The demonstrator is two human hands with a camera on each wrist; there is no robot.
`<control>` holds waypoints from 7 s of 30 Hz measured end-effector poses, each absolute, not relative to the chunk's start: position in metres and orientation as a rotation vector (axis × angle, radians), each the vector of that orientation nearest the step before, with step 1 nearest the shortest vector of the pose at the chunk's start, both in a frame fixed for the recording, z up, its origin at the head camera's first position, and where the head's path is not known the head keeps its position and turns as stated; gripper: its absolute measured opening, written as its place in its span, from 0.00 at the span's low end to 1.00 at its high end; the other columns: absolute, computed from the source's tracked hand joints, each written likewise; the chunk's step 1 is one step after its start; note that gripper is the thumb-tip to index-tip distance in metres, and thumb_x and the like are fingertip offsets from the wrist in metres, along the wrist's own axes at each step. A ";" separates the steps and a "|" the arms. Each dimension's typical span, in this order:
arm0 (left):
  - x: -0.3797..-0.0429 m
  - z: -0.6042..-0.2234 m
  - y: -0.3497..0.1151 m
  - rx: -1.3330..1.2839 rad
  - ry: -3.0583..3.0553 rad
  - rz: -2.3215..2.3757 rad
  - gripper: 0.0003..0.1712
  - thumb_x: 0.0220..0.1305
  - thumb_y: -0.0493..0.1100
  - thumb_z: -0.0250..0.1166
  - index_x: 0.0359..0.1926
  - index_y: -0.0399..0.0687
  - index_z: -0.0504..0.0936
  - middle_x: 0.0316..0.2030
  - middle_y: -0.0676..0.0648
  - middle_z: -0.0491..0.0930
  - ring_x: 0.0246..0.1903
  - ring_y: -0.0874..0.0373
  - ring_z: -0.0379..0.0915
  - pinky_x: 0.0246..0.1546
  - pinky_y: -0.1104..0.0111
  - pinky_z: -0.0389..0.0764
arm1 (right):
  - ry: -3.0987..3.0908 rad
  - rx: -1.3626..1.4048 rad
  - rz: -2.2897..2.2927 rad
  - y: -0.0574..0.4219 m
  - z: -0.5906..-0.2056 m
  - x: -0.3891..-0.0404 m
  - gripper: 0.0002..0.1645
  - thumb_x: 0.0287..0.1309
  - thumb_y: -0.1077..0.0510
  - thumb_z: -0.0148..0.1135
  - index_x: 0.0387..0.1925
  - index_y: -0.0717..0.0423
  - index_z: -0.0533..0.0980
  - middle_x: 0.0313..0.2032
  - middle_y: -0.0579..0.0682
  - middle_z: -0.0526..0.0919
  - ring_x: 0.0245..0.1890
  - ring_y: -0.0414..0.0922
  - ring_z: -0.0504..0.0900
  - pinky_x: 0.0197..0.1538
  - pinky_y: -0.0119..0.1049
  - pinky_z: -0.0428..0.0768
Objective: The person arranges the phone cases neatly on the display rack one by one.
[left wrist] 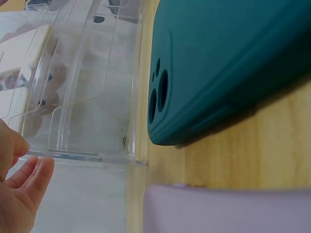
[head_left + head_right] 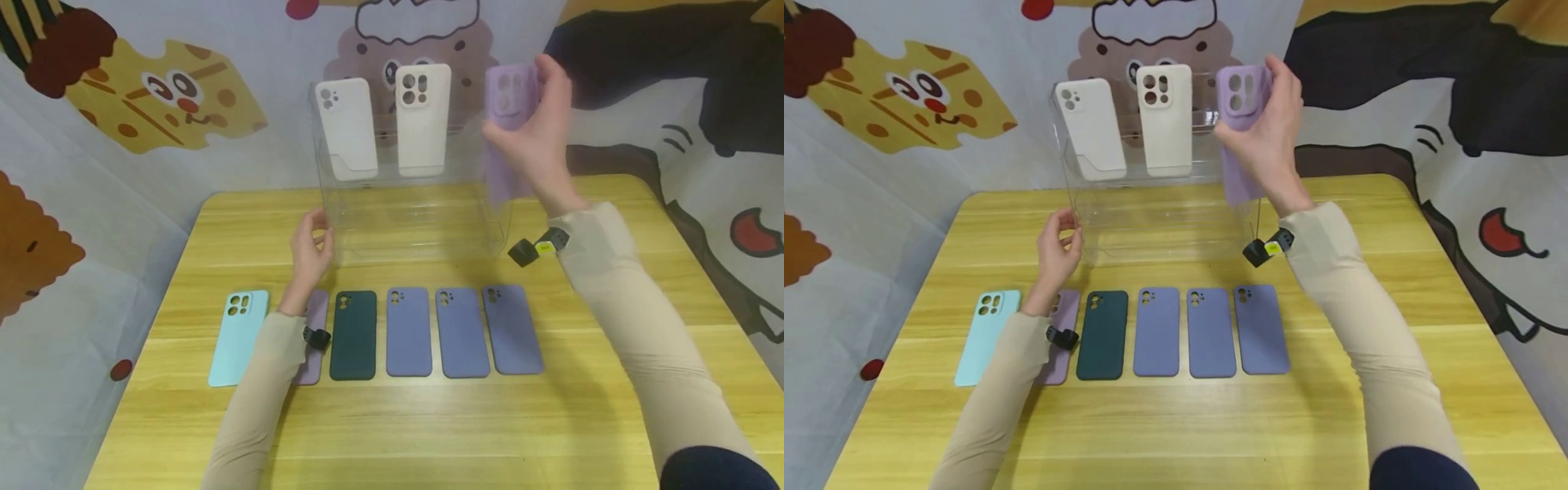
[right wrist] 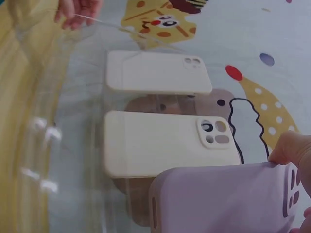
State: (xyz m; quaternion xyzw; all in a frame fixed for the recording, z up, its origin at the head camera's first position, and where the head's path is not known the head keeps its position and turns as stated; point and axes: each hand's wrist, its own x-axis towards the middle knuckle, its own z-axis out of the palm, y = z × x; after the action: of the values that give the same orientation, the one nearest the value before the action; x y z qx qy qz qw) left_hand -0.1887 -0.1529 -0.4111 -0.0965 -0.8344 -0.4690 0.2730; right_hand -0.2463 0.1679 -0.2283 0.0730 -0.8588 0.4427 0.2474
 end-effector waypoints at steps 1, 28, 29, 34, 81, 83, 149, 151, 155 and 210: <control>-0.189 -0.411 -0.153 -0.258 -2.244 -1.257 0.18 0.59 0.25 0.56 0.52 0.26 0.70 0.41 0.30 0.75 0.42 0.40 0.75 0.38 0.55 0.85 | -2.340 0.195 1.201 0.166 -0.225 -0.251 0.51 0.42 0.60 0.67 0.68 0.55 0.53 0.62 0.49 0.61 0.60 0.38 0.62 0.62 0.20 0.61; -0.191 -0.411 -0.155 -0.287 -2.226 -1.239 0.18 0.59 0.25 0.56 0.51 0.24 0.70 0.41 0.30 0.75 0.42 0.39 0.76 0.37 0.55 0.85 | -2.053 0.132 1.191 0.140 -0.235 -0.317 0.61 0.42 0.55 0.69 0.72 0.58 0.44 0.66 0.47 0.53 0.60 0.27 0.51 0.64 0.20 0.50; -0.191 -0.411 -0.155 -0.288 -2.225 -1.241 0.18 0.59 0.25 0.56 0.51 0.24 0.70 0.41 0.30 0.75 0.42 0.39 0.75 0.37 0.55 0.86 | -2.047 0.131 1.188 0.139 -0.238 -0.317 0.60 0.42 0.55 0.69 0.72 0.59 0.44 0.66 0.48 0.52 0.61 0.28 0.50 0.64 0.20 0.49; -0.191 -0.412 -0.155 -0.287 -2.226 -1.248 0.18 0.58 0.25 0.56 0.51 0.23 0.70 0.41 0.30 0.75 0.41 0.40 0.76 0.37 0.56 0.86 | -2.041 0.120 1.173 0.134 -0.252 -0.315 0.60 0.42 0.55 0.69 0.71 0.60 0.45 0.68 0.51 0.50 0.63 0.30 0.48 0.66 0.21 0.47; -0.191 -0.414 -0.154 -0.306 -2.219 -1.212 0.19 0.57 0.23 0.56 0.51 0.22 0.69 0.40 0.30 0.75 0.41 0.39 0.75 0.36 0.57 0.86 | -1.932 0.118 1.118 0.122 -0.294 -0.312 0.51 0.46 0.60 0.68 0.68 0.63 0.51 0.68 0.60 0.48 0.68 0.38 0.45 0.70 0.29 0.49; -0.191 -0.415 -0.154 -0.307 -2.222 -1.217 0.19 0.57 0.23 0.56 0.51 0.22 0.69 0.40 0.30 0.75 0.41 0.39 0.75 0.37 0.58 0.86 | -1.928 0.137 1.142 0.124 -0.294 -0.310 0.51 0.46 0.61 0.68 0.68 0.63 0.50 0.69 0.61 0.46 0.69 0.37 0.44 0.70 0.30 0.49; -0.190 -0.413 -0.153 -0.282 -2.234 -1.230 0.19 0.59 0.25 0.55 0.53 0.26 0.70 0.42 0.30 0.74 0.42 0.40 0.75 0.38 0.56 0.85 | -2.538 0.344 1.198 0.218 -0.411 -0.123 0.50 0.39 0.71 0.69 0.63 0.76 0.53 0.62 0.74 0.55 0.63 0.67 0.53 0.67 0.62 0.55; -0.190 -0.413 -0.153 -0.275 -2.231 -1.239 0.19 0.59 0.25 0.56 0.52 0.26 0.70 0.41 0.30 0.74 0.42 0.40 0.75 0.38 0.56 0.85 | -2.575 0.335 1.188 0.219 -0.416 -0.119 0.51 0.38 0.72 0.70 0.63 0.77 0.53 0.61 0.74 0.56 0.62 0.68 0.54 0.66 0.63 0.56; -0.189 -0.413 -0.153 -0.270 -2.232 -1.243 0.19 0.59 0.25 0.56 0.52 0.26 0.69 0.41 0.30 0.74 0.42 0.39 0.75 0.38 0.55 0.85 | -2.647 0.326 1.170 0.221 -0.423 -0.112 0.52 0.37 0.71 0.71 0.62 0.77 0.53 0.60 0.75 0.56 0.61 0.68 0.55 0.64 0.65 0.56; -0.190 -0.414 -0.155 -0.272 -2.250 -1.242 0.19 0.60 0.26 0.56 0.53 0.26 0.69 0.43 0.30 0.74 0.43 0.40 0.74 0.39 0.57 0.85 | -2.692 0.355 1.044 0.212 -0.395 -0.125 0.46 0.31 0.66 0.72 0.55 0.74 0.62 0.56 0.74 0.64 0.56 0.68 0.61 0.61 0.63 0.57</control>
State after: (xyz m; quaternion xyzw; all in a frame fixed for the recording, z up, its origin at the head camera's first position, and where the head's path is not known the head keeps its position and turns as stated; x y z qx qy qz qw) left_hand -0.1904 -0.1546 -0.4141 -0.1013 -0.8370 -0.4621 0.2750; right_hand -0.1255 0.2119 -0.3950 0.1211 -0.9192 0.3564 0.1159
